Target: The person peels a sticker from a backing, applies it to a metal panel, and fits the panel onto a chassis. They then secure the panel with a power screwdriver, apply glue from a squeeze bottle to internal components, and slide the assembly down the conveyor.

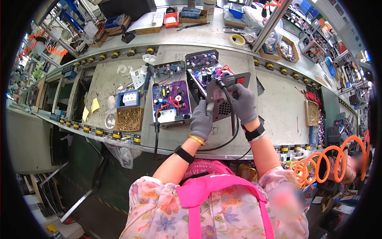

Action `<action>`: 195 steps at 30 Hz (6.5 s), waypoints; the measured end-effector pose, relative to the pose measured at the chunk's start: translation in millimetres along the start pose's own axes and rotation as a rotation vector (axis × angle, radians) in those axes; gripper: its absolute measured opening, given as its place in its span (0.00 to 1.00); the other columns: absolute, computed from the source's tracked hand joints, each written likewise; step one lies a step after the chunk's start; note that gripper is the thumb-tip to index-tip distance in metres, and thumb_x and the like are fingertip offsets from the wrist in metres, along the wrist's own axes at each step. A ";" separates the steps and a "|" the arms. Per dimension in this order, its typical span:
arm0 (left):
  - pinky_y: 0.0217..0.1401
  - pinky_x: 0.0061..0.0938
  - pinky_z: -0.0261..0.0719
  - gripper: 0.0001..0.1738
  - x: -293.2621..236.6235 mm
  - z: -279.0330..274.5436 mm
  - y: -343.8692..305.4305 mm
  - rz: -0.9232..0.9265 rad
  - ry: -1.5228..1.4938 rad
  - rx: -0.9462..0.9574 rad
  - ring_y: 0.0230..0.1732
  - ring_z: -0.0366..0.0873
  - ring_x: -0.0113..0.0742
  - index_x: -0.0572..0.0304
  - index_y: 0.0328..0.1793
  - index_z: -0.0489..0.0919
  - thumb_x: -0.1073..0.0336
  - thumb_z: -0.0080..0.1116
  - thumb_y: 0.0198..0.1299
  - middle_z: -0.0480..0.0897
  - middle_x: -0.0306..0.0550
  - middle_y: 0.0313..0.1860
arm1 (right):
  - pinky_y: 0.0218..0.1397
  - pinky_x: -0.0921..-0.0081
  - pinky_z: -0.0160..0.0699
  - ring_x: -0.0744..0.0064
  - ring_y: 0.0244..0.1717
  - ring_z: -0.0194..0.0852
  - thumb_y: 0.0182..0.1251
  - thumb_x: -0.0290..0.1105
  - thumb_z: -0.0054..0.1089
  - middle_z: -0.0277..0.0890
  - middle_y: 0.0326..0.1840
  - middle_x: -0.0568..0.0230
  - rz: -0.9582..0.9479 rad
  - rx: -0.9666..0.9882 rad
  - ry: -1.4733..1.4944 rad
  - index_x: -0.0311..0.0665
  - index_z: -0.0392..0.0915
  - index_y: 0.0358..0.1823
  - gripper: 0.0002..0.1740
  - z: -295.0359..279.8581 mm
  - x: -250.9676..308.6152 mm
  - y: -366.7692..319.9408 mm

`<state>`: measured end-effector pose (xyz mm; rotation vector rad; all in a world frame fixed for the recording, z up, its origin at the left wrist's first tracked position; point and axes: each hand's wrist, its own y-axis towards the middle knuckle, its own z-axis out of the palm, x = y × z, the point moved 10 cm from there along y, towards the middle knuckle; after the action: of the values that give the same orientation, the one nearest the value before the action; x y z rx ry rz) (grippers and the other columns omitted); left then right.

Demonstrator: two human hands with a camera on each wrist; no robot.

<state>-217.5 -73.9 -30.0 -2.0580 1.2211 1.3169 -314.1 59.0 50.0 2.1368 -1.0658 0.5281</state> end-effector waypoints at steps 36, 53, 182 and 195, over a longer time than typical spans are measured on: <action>0.66 0.69 0.52 0.19 46.6 81.3 -50.9 0.696 1.710 0.943 0.61 0.69 0.61 0.62 0.57 0.78 0.64 0.47 0.62 0.75 0.53 0.60 | 0.44 0.77 0.74 0.74 0.33 0.74 0.72 0.42 0.43 0.79 0.31 0.62 0.502 -0.312 0.862 0.31 0.79 0.38 0.22 14.0 -171.1 -99.0; 0.36 0.40 0.77 0.13 54.9 -148.4 17.2 0.232 0.767 0.645 0.31 0.80 0.52 0.56 0.32 0.80 0.57 0.66 0.44 0.81 0.53 0.27 | 0.18 0.83 0.50 0.84 0.11 0.47 0.70 0.38 0.44 0.55 0.11 0.75 0.382 -0.772 0.779 0.43 0.61 0.15 0.22 3.9 -84.8 -84.6; 0.58 0.32 0.75 0.26 247.1 -111.8 70.3 -0.611 -1.047 0.504 0.54 0.76 0.37 0.62 0.64 0.67 0.51 0.39 0.70 0.76 0.46 0.57 | 0.56 0.74 0.60 0.75 0.48 0.60 0.68 0.40 0.41 0.63 0.46 0.65 0.777 -1.184 0.382 0.37 0.64 0.53 0.18 97.0 18.2 -213.8; 0.40 0.23 0.74 0.21 271.3 -118.2 71.2 -0.617 -0.991 0.271 0.35 0.75 0.28 0.60 0.48 0.78 0.49 0.45 0.68 0.80 0.40 0.37 | 0.49 0.75 0.68 0.75 0.44 0.65 0.68 0.37 0.50 0.68 0.44 0.62 0.579 -1.019 0.095 0.33 0.69 0.52 0.18 49.9 -24.1 -144.6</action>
<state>-169.4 -319.3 -203.5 -1.1344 0.2602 1.4322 -208.1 98.1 -55.9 0.9091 -1.4756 0.2327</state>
